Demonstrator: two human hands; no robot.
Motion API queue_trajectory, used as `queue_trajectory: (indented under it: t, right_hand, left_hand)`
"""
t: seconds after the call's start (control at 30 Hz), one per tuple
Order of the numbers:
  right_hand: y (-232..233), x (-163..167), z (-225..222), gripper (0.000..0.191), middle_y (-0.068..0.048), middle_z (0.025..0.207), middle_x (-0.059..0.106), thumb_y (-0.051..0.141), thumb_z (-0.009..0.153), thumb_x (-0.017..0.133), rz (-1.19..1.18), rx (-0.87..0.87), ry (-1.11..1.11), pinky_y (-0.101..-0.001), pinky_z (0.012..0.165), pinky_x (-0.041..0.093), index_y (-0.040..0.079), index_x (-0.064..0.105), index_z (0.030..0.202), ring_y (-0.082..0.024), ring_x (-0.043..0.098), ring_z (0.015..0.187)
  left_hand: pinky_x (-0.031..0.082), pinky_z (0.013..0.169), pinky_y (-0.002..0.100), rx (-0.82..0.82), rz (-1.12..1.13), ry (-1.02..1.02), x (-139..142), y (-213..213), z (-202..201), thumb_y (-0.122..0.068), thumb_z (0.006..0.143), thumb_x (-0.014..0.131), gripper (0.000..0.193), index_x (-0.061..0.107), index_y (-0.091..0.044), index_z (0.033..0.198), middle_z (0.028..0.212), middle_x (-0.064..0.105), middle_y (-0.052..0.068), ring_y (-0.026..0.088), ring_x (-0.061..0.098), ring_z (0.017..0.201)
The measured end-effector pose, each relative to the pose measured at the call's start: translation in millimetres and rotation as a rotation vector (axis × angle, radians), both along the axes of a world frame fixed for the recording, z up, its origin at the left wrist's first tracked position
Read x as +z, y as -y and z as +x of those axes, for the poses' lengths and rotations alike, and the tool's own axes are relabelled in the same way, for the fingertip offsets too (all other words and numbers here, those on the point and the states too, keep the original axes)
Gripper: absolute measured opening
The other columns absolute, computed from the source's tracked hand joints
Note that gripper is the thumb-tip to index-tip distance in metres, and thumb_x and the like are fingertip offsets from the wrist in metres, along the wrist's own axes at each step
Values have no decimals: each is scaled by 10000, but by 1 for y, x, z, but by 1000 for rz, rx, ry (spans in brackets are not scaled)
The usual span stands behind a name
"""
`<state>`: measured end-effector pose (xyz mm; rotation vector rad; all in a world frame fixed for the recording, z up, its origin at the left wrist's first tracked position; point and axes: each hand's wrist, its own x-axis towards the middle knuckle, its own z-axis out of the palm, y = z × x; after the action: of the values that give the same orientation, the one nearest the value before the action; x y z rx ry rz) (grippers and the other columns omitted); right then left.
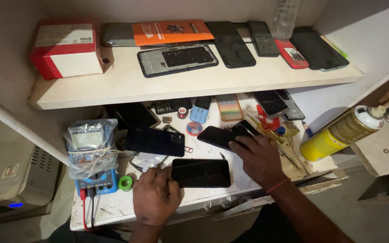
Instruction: The person repairs a disassembled smartphone on a cluttered workbench, using a screwdriver and pry tool to work on the internal components and battery area of the phone. They reposition the phone body and other phones on the bench while continuing to work on the device, then lift the phone at the end.
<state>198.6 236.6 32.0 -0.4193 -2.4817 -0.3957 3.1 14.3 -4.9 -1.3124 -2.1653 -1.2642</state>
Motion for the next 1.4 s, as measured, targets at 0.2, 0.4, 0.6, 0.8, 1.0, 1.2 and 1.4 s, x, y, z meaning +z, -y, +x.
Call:
queue_trajectory:
  t: [0.2, 0.4, 0.6, 0.8, 1.0, 1.2, 1.4]
  right_hand:
    - [3, 5, -1, 464, 37, 1136, 668, 55, 742, 665, 44, 9, -17, -465, 865, 407, 255, 755, 1151, -228, 578, 1026]
    - [6, 7, -6, 470, 31, 1090, 659, 64, 731, 656, 63, 31, 15, -459, 865, 402, 269, 767, 1140, -234, 577, 1017]
    - [3, 7, -7, 462, 34, 1085, 649, 59, 746, 666, 74, 54, -13, -459, 887, 407, 269, 765, 1146, -228, 573, 1004]
    - [2, 6, -9, 504, 33, 1064, 657, 28, 734, 660, 41, 27, -20, -447, 857, 410, 277, 774, 1157, -229, 578, 997]
    - [1, 14, -12, 503, 26, 1059, 665, 27, 707, 661, 13, 47, 5, -454, 874, 432, 274, 774, 1130, -245, 577, 1003]
    - [-3, 12, -14, 404, 1, 1001, 676, 36, 725, 738, -102, 51, -128, -445, 857, 441, 208, 758, 1090, -258, 603, 955]
    - [-12, -47, -13, 363, -90, 1050, 748, 6, 864, 719, -1877, 169, -923, -322, 852, 538, 27, 705, 1226, -202, 690, 934]
  left_hand:
    - [512, 660, 487, 34, -37, -5, -6, -1, 0, -146, 726, 669, 162, 723, -46, 840, 808, 644, 141, 350, 637, 728]
    - [515, 633, 477, -7, -24, 24, -3, 0, -1, -130, 727, 656, 252, 769, -44, 934, 774, 635, 135, 340, 633, 697]
    - [526, 638, 466, -13, -19, -10, 0, 0, -1, -127, 755, 639, 273, 760, -44, 986, 800, 635, 134, 323, 641, 692]
    - [509, 625, 490, -1, 45, -44, 4, 0, 1, -133, 733, 635, 275, 756, -67, 971, 800, 638, 124, 361, 640, 711]
    - [501, 625, 502, -1, 6, -19, 7, -1, 0, -148, 719, 658, 245, 753, -81, 934, 763, 620, 127, 360, 635, 703]
    - [516, 629, 496, -16, -7, 12, 5, 0, -1, -148, 723, 652, 273, 764, -73, 960, 759, 625, 132, 362, 631, 686]
    - [541, 659, 470, -1, 29, 37, 5, 1, 1, -126, 764, 649, 275, 762, -71, 1008, 845, 679, 161, 371, 669, 715]
